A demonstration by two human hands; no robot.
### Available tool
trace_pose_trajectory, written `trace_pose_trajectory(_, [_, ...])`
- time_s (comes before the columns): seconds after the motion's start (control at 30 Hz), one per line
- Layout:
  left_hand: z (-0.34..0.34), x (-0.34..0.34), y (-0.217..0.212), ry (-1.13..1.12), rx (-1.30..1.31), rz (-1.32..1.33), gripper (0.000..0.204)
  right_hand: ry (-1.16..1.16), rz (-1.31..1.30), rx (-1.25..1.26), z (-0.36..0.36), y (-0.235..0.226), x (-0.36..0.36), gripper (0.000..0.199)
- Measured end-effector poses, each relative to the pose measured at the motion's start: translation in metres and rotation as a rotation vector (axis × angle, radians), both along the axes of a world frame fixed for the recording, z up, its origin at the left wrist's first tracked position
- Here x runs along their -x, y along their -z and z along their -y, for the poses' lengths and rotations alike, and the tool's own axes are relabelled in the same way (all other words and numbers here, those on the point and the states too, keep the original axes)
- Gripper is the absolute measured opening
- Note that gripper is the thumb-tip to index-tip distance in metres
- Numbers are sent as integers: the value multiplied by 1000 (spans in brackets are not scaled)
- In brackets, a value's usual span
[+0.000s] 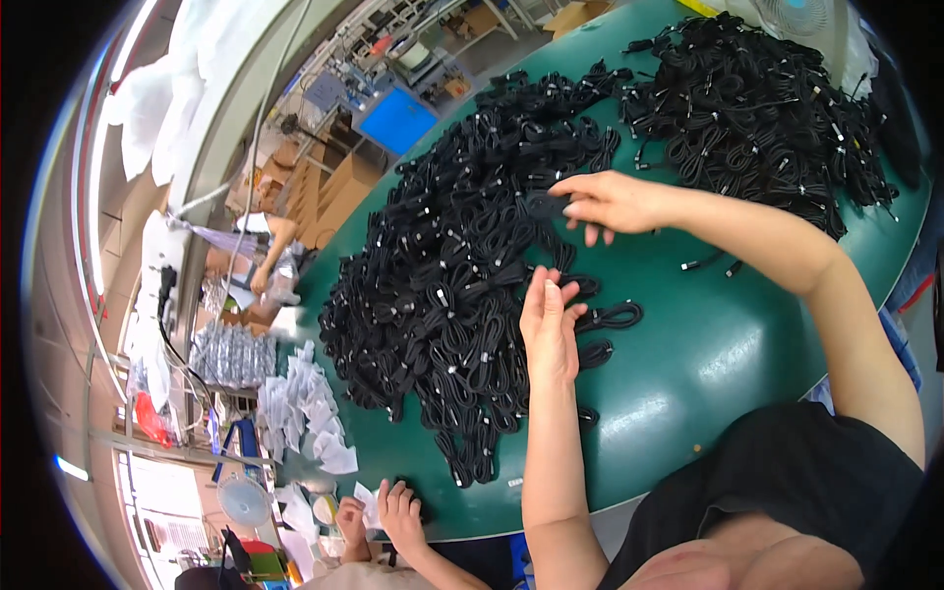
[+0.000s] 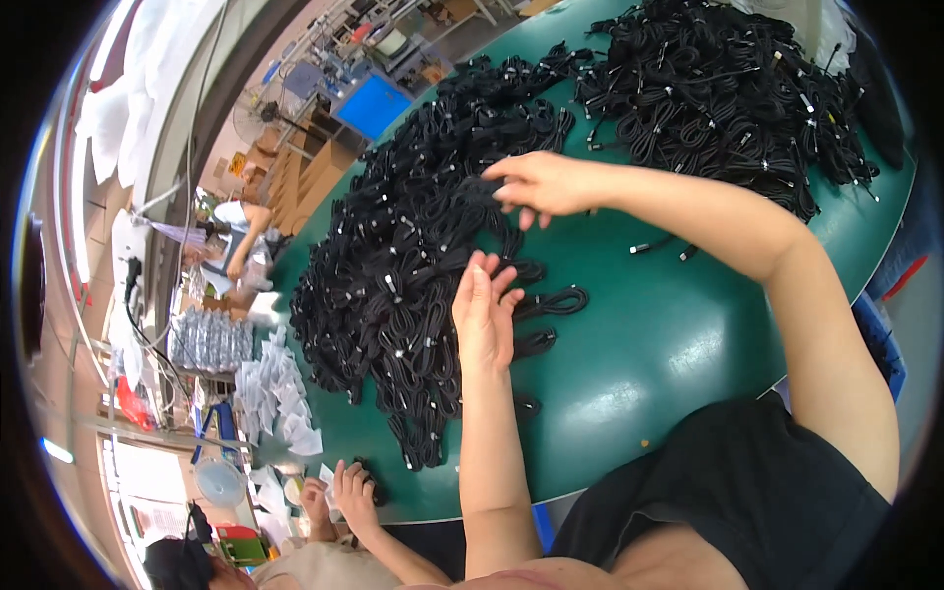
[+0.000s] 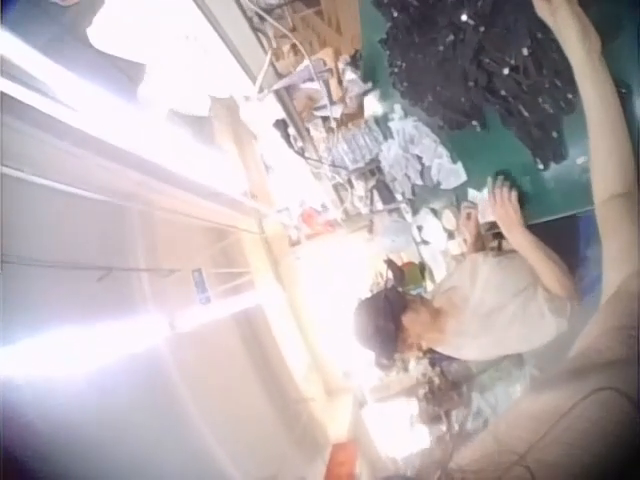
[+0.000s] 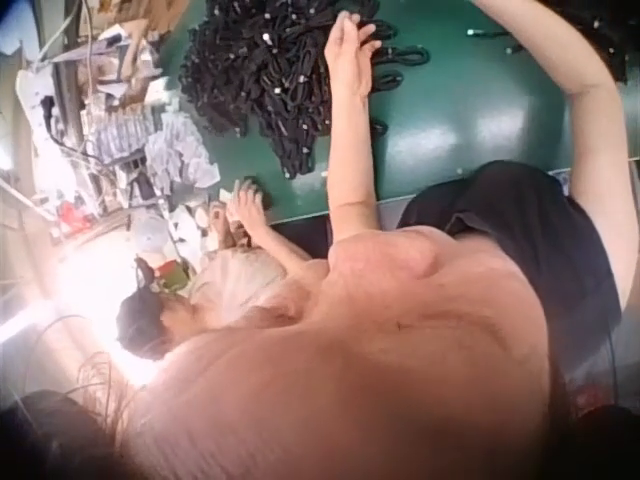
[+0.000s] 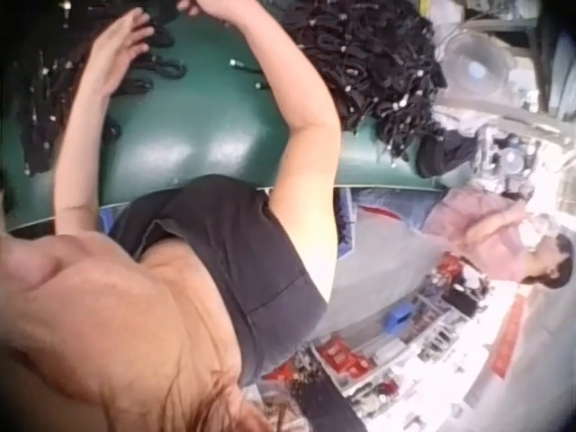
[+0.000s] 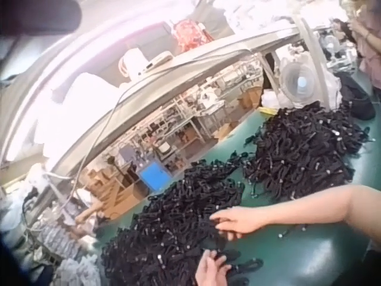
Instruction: Inspecting and organizing bundled black cables on a factory workbench.
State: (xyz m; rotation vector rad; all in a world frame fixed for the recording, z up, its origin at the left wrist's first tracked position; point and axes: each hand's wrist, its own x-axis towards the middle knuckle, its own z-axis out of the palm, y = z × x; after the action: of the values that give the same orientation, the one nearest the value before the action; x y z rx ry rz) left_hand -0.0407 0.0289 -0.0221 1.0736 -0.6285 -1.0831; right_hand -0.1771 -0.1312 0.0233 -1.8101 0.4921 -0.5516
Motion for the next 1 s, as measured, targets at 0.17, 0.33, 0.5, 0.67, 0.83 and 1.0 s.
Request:
trace_pose_trajectory(0.17, [4,7,-16,133,400,-219,48,-1,60,53,-61,-15,-15,33])
trace_pose_trajectory(0.33, [1,-4,-12,-31,412,-256,41,174,125,401,-76,-2,-19,28])
trace_pose_trajectory(0.5, [3,-6,-9,-128,438,-216,42,215,-23,698,-84,7,-6,13])
trace_pose_trajectory(0.67, [3,19,1,-66,351,-151,43,244,105,840,-93,16,-15,10])
trace_pose_trajectory(0.83, [3,14,-2,-96,361,-178,43,172,83,694,-88,3,-8,14])
trace_pose_trajectory(1.0, [6,30,0,-59,342,-259,37,171,145,689,-86,7,-7,22])
